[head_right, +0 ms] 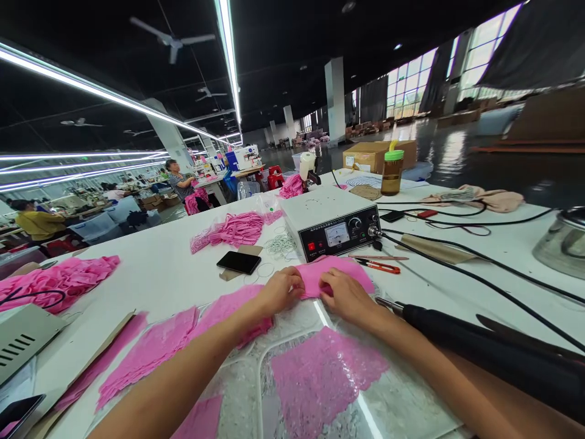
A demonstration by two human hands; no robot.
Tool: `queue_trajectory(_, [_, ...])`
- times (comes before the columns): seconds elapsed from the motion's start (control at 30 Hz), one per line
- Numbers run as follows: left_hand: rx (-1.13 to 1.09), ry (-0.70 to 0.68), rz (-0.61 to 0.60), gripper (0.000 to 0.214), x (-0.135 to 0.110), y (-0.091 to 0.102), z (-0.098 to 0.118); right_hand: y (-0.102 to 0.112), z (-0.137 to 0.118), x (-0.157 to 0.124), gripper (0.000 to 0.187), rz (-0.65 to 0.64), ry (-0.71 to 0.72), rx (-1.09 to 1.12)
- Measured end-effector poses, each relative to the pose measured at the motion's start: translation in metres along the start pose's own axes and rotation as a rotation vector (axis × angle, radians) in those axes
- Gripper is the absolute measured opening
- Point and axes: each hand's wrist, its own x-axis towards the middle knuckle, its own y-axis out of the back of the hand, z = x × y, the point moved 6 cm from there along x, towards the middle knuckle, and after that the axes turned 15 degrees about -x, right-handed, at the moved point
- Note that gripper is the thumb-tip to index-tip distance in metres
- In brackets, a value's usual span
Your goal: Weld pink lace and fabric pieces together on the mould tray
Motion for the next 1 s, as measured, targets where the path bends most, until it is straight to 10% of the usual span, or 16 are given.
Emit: queue_trajectory(1.0, [-0.137,0.11,-0.032,0.03,0.012,0.028,-0.008,0.015,-0.01,-0.001,0.019,0.203,0.006,-0.026])
